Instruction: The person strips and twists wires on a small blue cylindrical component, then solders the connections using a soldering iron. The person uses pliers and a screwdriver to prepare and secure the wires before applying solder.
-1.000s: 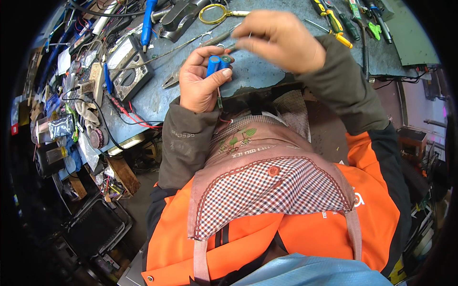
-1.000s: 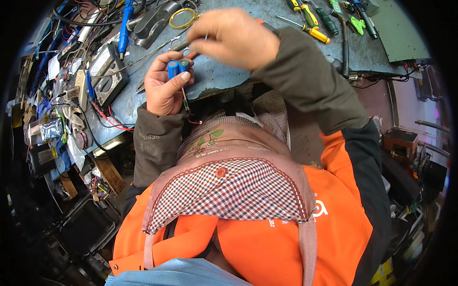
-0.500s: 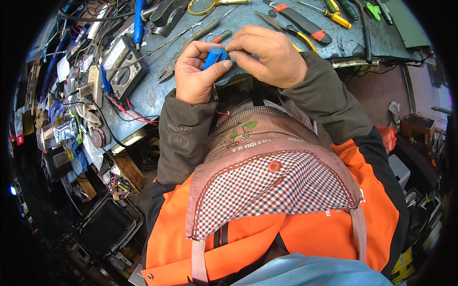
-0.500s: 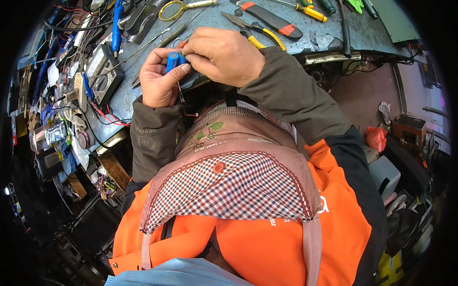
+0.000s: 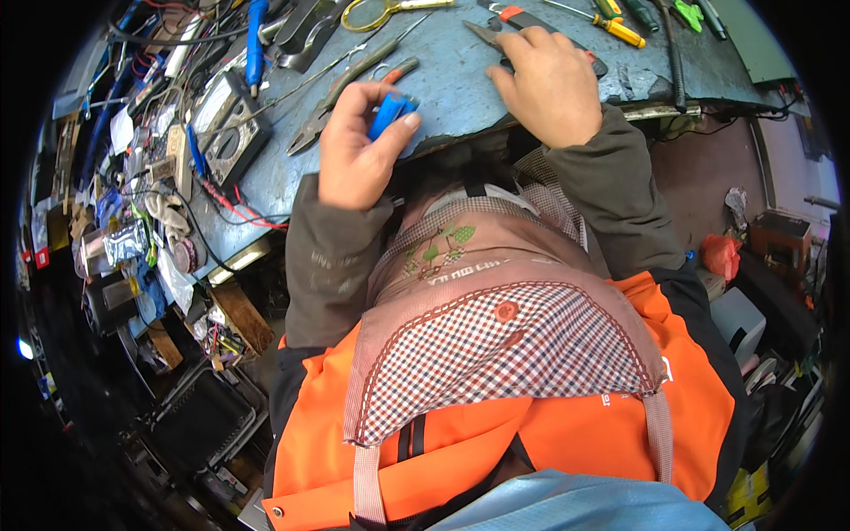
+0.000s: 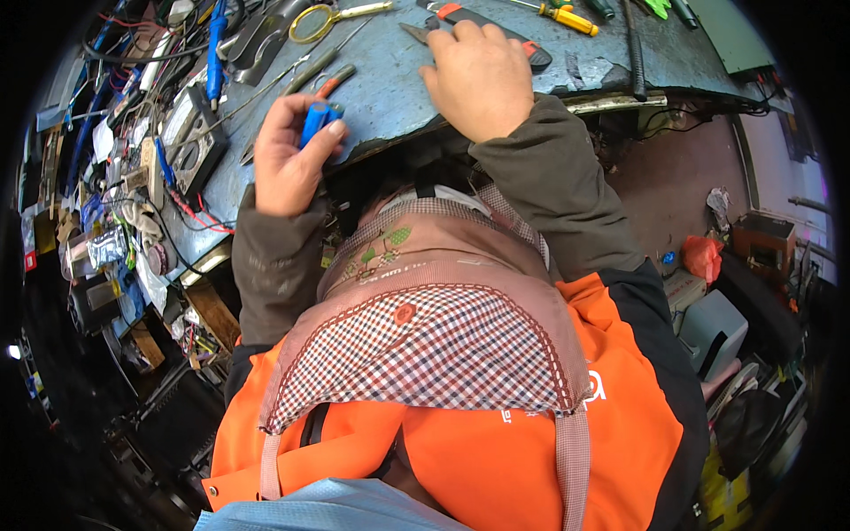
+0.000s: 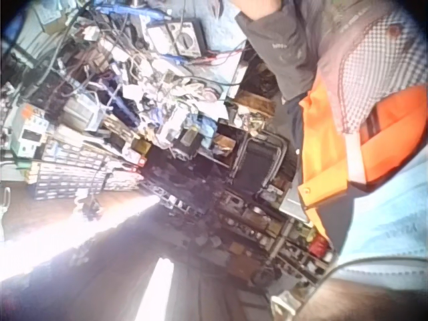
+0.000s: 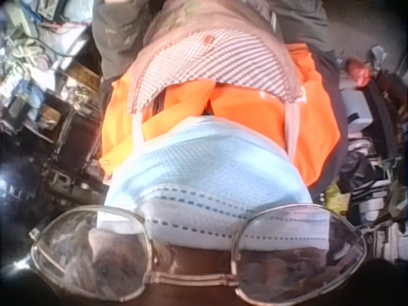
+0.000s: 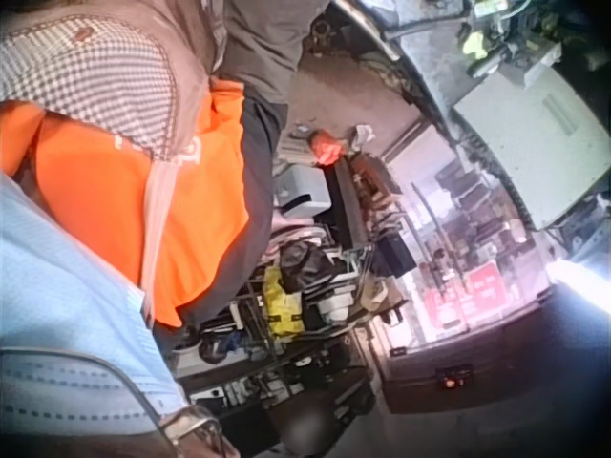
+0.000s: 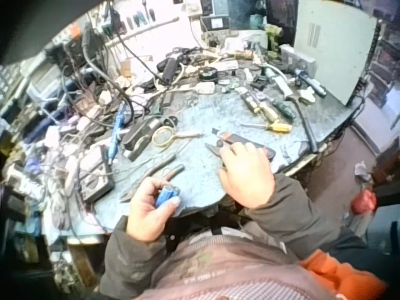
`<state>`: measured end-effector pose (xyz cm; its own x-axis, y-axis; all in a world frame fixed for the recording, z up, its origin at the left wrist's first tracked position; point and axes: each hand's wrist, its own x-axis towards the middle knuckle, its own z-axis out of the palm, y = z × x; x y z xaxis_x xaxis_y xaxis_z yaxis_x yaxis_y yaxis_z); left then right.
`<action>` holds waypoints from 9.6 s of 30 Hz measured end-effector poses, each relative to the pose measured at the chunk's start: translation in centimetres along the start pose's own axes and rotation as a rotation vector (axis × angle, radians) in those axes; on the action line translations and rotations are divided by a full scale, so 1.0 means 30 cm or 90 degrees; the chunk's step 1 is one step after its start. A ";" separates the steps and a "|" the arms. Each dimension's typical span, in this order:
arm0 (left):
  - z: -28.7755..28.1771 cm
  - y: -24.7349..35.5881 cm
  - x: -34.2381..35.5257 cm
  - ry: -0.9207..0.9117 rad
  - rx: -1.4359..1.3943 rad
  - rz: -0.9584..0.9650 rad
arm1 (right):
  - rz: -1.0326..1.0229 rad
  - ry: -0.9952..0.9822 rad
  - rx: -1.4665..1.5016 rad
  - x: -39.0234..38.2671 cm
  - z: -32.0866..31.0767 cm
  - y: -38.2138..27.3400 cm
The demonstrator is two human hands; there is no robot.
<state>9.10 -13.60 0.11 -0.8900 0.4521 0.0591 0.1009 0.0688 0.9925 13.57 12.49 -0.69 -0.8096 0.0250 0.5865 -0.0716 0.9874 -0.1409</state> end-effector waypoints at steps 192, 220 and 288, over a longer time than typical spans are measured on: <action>-0.034 -0.040 -0.125 0.107 0.401 0.314 | -0.206 -0.038 0.448 -0.012 -0.005 -0.286; -0.034 -0.054 -0.128 0.112 0.402 0.348 | -0.031 -0.033 0.591 -0.072 0.058 -0.341; -0.093 0.011 -0.148 0.021 -0.227 -0.075 | -0.112 -0.008 0.114 0.072 -0.026 -0.113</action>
<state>11.84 -18.05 0.48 -0.9009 0.4299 -0.0596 -0.1583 -0.1976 0.9674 12.54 9.31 1.68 -0.7825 -0.1486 0.6047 -0.3136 0.9330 -0.1766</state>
